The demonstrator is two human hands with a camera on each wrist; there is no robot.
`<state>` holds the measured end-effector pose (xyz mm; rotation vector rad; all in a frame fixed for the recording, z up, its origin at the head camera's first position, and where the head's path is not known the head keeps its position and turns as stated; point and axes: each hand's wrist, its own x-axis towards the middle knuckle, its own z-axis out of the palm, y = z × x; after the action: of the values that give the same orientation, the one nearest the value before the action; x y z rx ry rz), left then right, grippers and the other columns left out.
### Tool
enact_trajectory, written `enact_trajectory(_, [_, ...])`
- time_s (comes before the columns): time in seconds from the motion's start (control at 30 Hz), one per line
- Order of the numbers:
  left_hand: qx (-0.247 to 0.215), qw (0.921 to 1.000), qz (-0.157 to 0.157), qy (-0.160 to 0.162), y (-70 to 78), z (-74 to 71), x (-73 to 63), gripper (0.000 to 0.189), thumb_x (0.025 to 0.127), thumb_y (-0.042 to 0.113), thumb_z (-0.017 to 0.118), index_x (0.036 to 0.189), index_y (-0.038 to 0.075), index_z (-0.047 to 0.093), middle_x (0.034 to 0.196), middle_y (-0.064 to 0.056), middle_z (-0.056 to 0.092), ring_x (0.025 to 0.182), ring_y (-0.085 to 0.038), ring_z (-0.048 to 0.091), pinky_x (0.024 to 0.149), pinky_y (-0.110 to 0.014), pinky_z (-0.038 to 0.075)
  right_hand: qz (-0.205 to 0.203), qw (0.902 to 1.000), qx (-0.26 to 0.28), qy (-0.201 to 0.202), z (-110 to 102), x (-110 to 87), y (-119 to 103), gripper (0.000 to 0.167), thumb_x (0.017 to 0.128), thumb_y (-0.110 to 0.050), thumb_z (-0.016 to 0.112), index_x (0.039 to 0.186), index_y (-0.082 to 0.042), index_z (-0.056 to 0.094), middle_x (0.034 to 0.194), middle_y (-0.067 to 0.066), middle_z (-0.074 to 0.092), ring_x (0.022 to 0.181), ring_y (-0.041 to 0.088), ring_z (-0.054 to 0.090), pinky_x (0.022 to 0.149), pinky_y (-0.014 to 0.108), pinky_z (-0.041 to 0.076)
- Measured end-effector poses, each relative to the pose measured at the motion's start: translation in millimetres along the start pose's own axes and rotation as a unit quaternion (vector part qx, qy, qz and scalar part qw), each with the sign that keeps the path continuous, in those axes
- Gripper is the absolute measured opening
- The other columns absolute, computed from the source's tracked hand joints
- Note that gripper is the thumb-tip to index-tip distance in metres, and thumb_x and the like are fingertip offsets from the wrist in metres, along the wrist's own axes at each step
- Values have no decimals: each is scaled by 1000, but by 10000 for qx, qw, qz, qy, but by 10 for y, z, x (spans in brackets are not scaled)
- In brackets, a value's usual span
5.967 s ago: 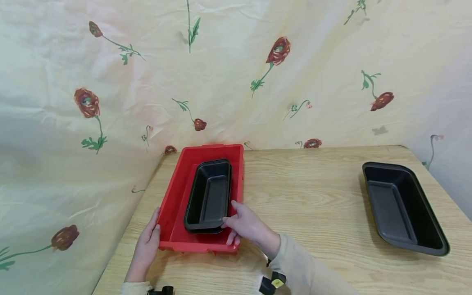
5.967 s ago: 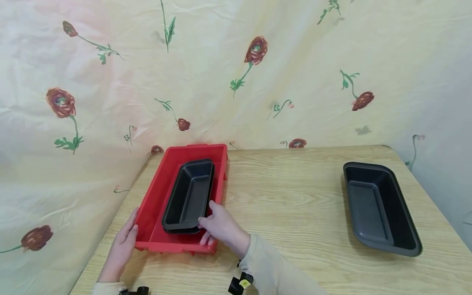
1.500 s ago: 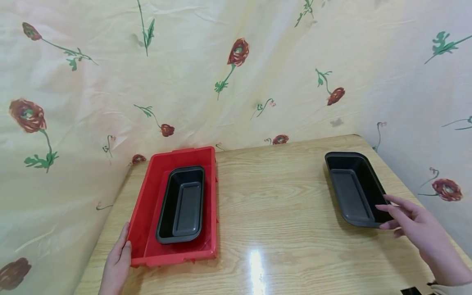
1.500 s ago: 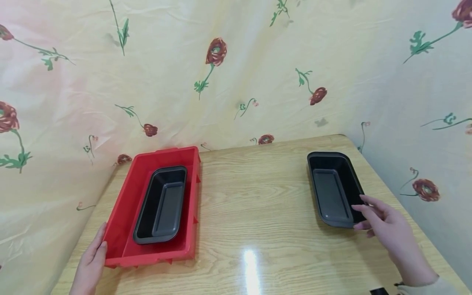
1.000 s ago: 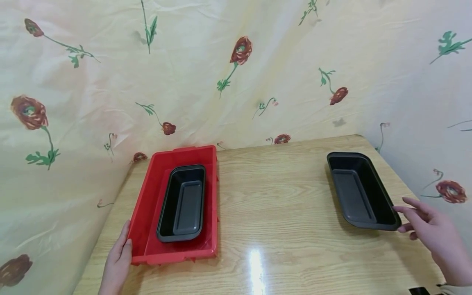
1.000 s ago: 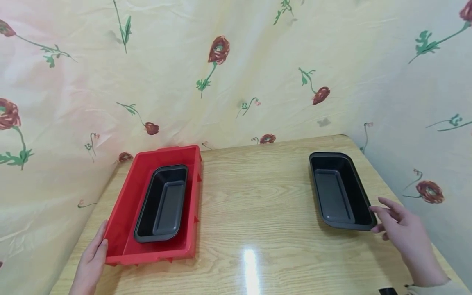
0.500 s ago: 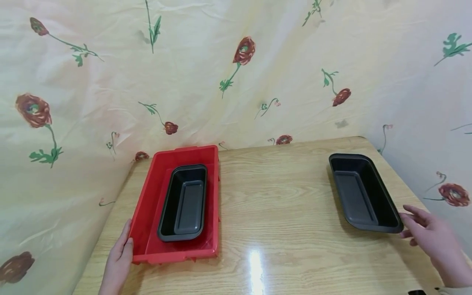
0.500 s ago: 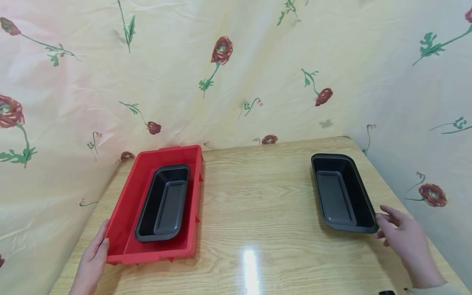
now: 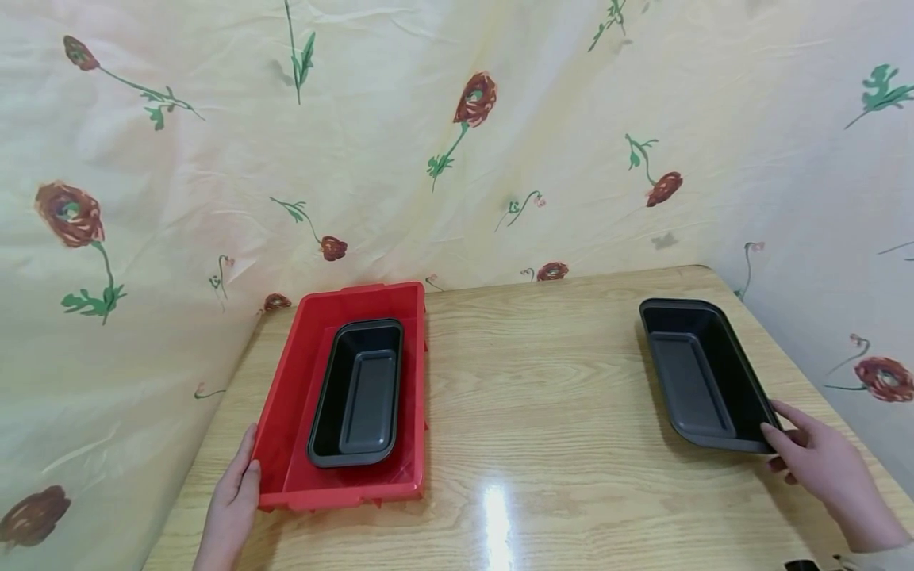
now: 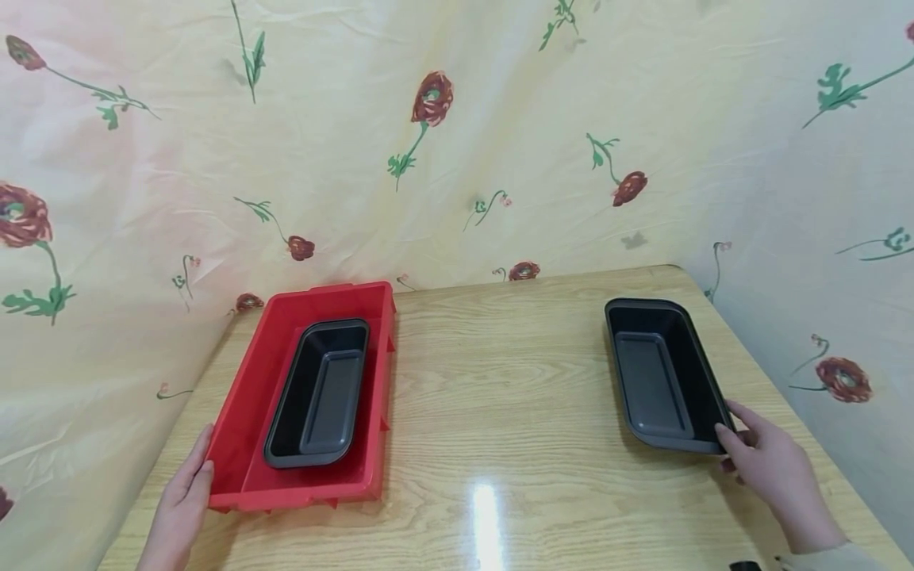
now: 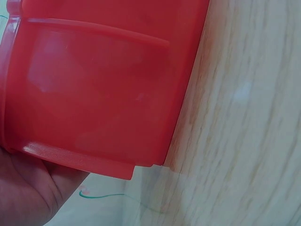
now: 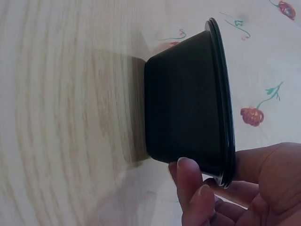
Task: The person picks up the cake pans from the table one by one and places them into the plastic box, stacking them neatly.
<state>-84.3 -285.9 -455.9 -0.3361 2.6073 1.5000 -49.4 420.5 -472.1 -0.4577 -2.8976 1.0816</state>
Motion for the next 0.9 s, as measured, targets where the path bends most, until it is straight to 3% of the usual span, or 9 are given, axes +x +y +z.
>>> enact_trajectory(0.17, [27,9999,82,-85,-14,-15,3,53,108,24,21,156,28,0,163,-3,6,145,-32,17,97,-17,36,146,9992,308,-215,0,5,3,58,106,-19,36,145,17,14,73,15,67,55,17,60,49,29,51])
enact_trajectory(0.43, [87,9999,-37,-94,3,-16,-8,53,108,26,20,156,29,-1,163,-1,5,146,-31,16,107,-35,33,80,9904,1341,-333,33,15,78,53,106,-12,26,145,19,9,73,10,65,55,11,60,51,28,53])
enact_trajectory(0.53, [25,9999,-77,-68,21,-15,-22,53,108,26,21,156,30,-1,163,-2,6,146,-31,17,104,-29,36,26,9814,1882,-368,51,9,124,53,106,-10,29,156,-14,12,72,2,67,55,11,61,50,26,53])
enact_trajectory(0.63, [3,9999,-108,-42,30,-12,-31,53,108,26,21,156,32,0,163,-2,7,146,-32,18,101,-26,38,125,9721,2284,-525,52,9,141,55,106,-13,31,154,-20,5,72,-5,68,56,11,63,52,25,54])
enact_trajectory(0.67, [-16,9999,-127,-55,32,-12,-32,53,108,26,21,156,33,-1,163,-2,6,146,-31,18,102,-27,38,173,9688,2399,-591,46,14,137,56,106,-14,31,154,-19,3,73,-5,68,57,11,63,52,25,54])
enact_trajectory(0.77, [-53,9999,-129,-82,30,-13,-30,54,108,27,22,155,34,-1,164,-2,6,146,-31,17,101,-28,39,419,9615,2590,-814,26,33,111,59,107,-18,29,149,10,-2,75,-5,70,60,11,64,54,26,55])
enact_trajectory(0.9, [-69,9999,-59,-86,30,-11,-16,54,108,27,23,156,33,0,163,-2,6,145,-31,17,101,-27,40,694,9350,3331,-1002,17,34,100,61,107,-21,29,150,6,-6,77,-5,71,64,11,65,55,25,54])
